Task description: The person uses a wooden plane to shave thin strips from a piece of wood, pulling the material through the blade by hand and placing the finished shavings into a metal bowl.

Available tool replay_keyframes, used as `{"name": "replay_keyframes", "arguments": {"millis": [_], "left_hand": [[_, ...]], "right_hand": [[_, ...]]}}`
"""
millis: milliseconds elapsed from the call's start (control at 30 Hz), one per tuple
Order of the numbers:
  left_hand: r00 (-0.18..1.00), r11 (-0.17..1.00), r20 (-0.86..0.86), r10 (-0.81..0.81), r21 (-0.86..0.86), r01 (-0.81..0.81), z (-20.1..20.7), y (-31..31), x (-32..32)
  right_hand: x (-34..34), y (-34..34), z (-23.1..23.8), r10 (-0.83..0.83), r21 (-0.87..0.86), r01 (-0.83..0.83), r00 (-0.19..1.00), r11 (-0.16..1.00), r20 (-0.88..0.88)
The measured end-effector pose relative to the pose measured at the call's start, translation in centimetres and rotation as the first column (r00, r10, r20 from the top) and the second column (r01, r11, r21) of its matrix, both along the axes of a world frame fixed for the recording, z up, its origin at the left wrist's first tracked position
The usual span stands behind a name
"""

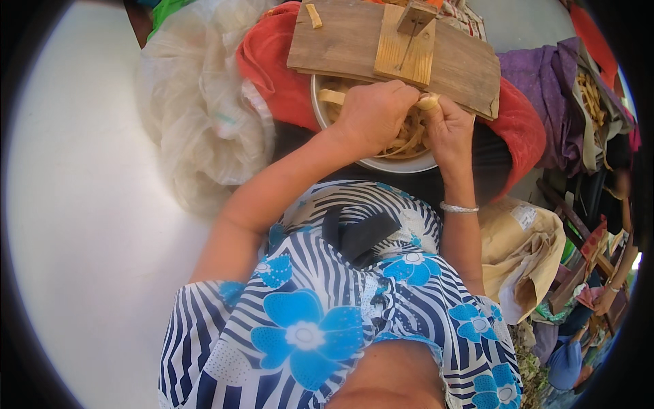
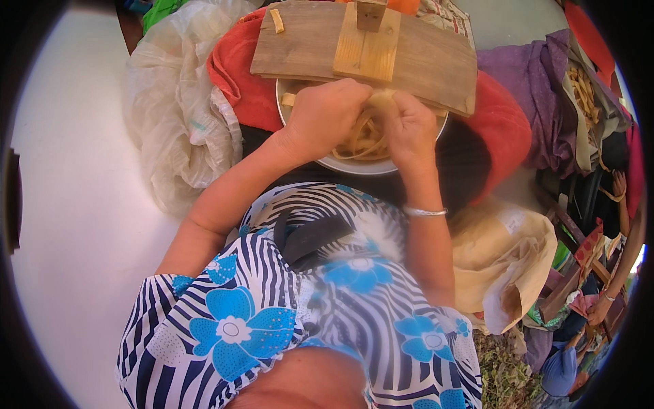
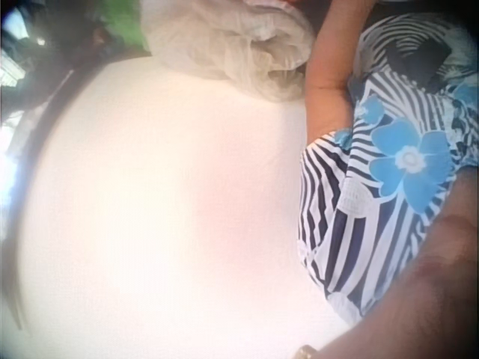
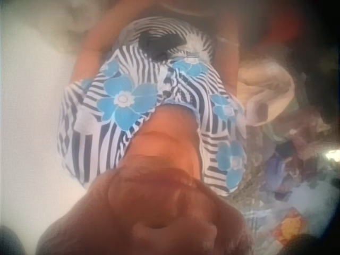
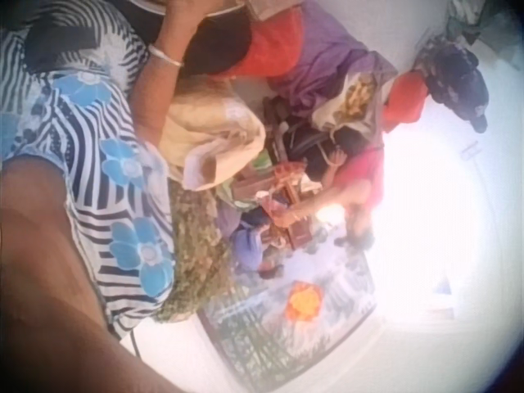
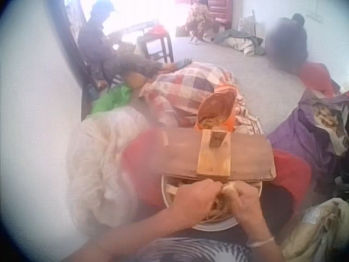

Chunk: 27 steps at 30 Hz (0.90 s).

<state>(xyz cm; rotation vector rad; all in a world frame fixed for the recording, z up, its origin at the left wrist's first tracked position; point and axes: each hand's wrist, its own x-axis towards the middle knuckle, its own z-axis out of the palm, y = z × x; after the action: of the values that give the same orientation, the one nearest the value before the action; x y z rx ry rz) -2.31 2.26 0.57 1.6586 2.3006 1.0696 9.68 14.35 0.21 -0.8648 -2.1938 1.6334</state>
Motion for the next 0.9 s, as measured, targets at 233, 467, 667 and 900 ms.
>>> {"name": "replay_keyframes", "arguments": {"millis": [233, 467, 667, 900], "left_hand": [[0.987, 0.986, 0.133, -0.09, 0.154, 0.07, -2.0, -0.3, 0.4], [0.953, 0.998, 0.296, -0.063, 0.05, 0.05, 1.0, 1.0, 0.4], [0.613, 0.992, 0.786, 0.076, 0.003, -0.127, -1.2, 1.2, 1.0], [0.784, 0.999, 0.619, -0.045, 0.034, 0.03, -0.6, -3.1, 1.7]], "right_hand": [[0.6, -1.2, -2.3, -0.141, -0.896, -0.107, 0.973, 0.431, -0.184], [-0.1, -1.2, -1.8, -0.048, -0.253, -0.017, 0.967, 0.967, -0.249], [-0.2, -1.5, -0.1, -0.041, 0.327, 0.143, 0.953, 0.934, -0.301], [-0.3, -0.5, -1.9, -0.298, -0.168, 0.251, 0.874, 0.953, -0.383]]}}
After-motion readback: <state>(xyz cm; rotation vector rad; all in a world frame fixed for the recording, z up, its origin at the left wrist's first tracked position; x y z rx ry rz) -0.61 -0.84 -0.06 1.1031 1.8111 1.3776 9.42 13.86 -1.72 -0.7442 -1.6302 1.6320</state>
